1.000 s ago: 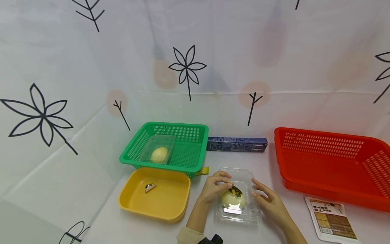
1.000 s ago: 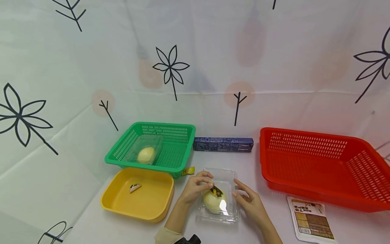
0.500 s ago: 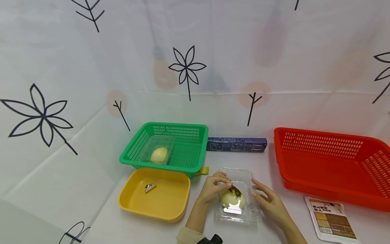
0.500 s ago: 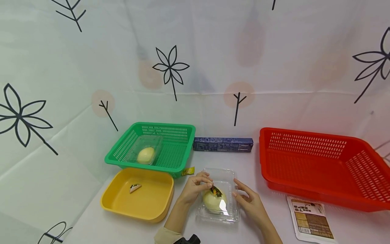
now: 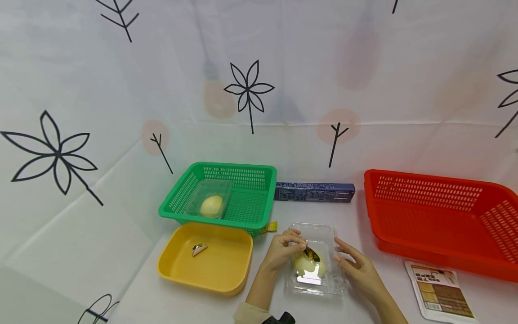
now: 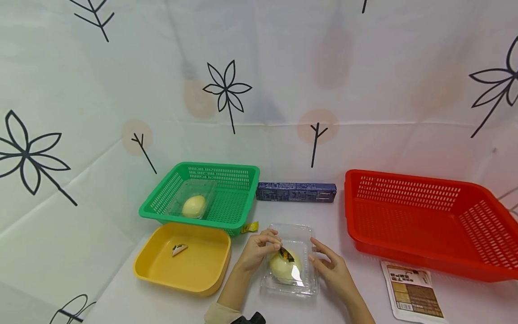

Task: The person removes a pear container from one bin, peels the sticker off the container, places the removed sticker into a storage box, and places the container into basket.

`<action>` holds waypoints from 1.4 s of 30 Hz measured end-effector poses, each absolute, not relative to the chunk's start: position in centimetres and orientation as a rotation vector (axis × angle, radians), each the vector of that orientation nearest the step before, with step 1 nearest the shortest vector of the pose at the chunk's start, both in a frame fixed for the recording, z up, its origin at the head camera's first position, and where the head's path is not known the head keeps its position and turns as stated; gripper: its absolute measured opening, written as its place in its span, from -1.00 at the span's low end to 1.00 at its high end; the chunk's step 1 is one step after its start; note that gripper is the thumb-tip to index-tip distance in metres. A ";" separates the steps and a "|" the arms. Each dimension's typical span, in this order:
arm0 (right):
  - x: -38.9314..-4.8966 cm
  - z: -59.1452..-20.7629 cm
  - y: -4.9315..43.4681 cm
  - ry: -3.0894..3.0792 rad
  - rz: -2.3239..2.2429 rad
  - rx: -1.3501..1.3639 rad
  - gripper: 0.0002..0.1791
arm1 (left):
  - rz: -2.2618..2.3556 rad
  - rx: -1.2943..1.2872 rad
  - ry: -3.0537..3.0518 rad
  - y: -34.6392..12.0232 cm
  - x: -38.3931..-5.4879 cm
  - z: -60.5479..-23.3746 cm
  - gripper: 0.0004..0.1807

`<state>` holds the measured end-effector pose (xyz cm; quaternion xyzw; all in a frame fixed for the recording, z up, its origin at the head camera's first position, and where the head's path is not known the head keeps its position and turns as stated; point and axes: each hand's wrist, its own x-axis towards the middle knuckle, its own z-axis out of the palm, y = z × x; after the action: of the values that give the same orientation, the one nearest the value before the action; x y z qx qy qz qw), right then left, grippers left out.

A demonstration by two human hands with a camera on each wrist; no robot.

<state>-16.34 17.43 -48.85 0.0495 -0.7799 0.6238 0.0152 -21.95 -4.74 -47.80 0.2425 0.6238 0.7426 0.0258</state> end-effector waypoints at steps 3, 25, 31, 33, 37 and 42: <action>-16.3 -48.9 17.4 -2.429 1.942 0.160 -0.44 | 2.305 0.737 1.913 -4.8 -21.9 -47.8 -0.75; -16.2 -49.0 17.4 -2.420 1.947 0.137 -0.44 | 2.369 0.786 1.810 -5.1 -21.8 -48.5 -0.62; -16.2 -49.2 17.4 -2.401 1.941 0.167 -0.46 | 2.409 0.784 1.727 -5.3 -21.8 -48.5 -0.61; -16.2 -49.1 17.4 -2.394 1.947 0.180 -0.46 | 2.422 0.776 1.698 -5.3 -21.8 -48.5 -0.64; -16.2 -49.0 17.4 -2.401 1.954 0.174 -0.45 | 2.431 0.759 1.680 -5.4 -21.8 -48.6 -0.63; -16.2 -49.0 17.5 -2.418 1.957 0.137 -0.44 | 2.451 0.776 1.645 -5.5 -21.8 -48.6 -0.59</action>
<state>-16.22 17.45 -49.04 0.0440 -0.7765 0.6284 0.0139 -21.76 -5.46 -48.60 0.2538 0.5386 0.8022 0.0447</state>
